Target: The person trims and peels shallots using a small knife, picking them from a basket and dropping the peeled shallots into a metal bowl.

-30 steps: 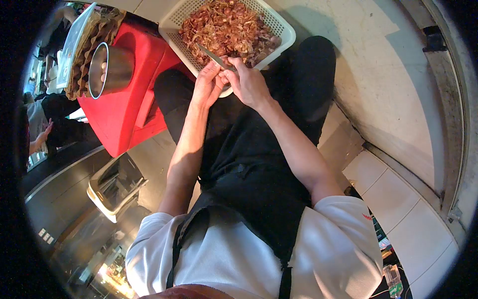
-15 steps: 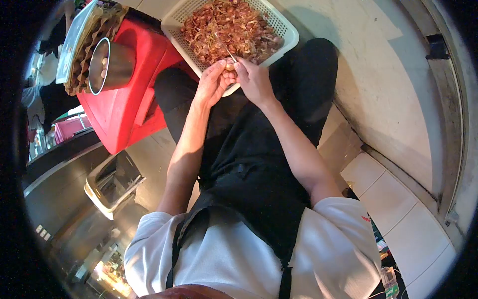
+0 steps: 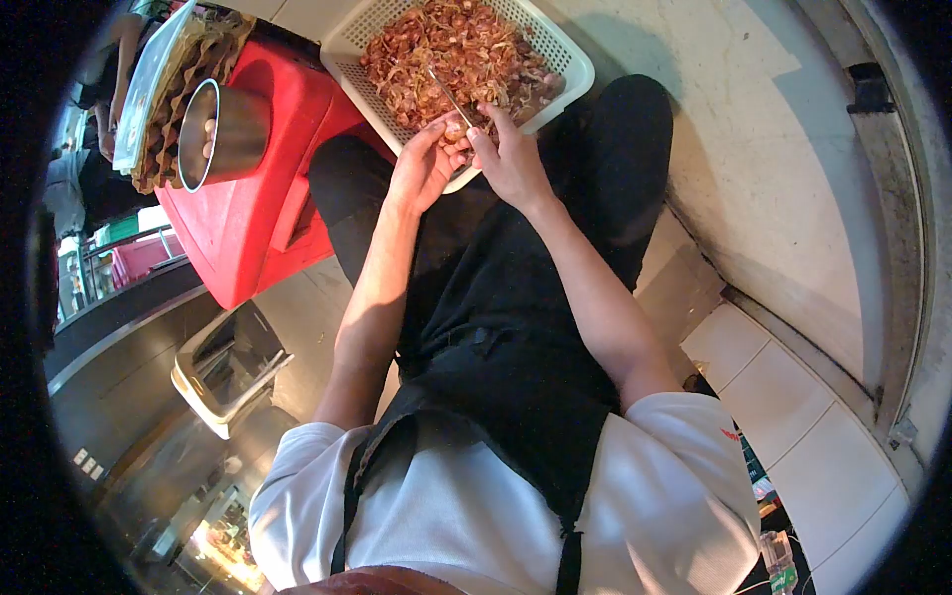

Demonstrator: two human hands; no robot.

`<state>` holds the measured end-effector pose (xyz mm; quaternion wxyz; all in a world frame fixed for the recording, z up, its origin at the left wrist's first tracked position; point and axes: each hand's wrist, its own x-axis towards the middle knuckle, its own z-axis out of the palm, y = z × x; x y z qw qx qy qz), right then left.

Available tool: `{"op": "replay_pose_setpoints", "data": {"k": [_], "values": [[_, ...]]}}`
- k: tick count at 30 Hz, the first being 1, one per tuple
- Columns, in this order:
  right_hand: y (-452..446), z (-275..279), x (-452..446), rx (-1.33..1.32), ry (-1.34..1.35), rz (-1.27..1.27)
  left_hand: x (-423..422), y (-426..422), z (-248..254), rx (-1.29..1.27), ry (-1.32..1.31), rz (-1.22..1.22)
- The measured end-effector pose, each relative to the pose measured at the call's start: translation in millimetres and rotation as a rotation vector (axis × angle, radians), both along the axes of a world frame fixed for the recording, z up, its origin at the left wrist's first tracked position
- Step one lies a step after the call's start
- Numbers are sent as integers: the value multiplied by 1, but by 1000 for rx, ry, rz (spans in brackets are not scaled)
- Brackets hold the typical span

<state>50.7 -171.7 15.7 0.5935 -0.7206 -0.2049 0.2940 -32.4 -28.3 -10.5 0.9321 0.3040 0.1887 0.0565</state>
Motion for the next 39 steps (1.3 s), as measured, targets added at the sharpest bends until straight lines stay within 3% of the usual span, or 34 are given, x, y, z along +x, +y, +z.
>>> {"op": "replay_pose_setpoints", "data": {"k": [9,18,21,27,39], "values": [[-1,-6,1,-28,-223,149,-1,2,-8,53,-25,-5],[2,-21,-5,1,-517,91,-4,0,-10,151,-24,-6],[5,-26,-7,32,-505,48,-3,0,-15,177,-3,-14],[2,-13,-2,27,-157,33,-3,-4,-8,116,-16,-16],[2,-13,-5,54,-362,99,-3,-6,-4,183,19,24]]}}
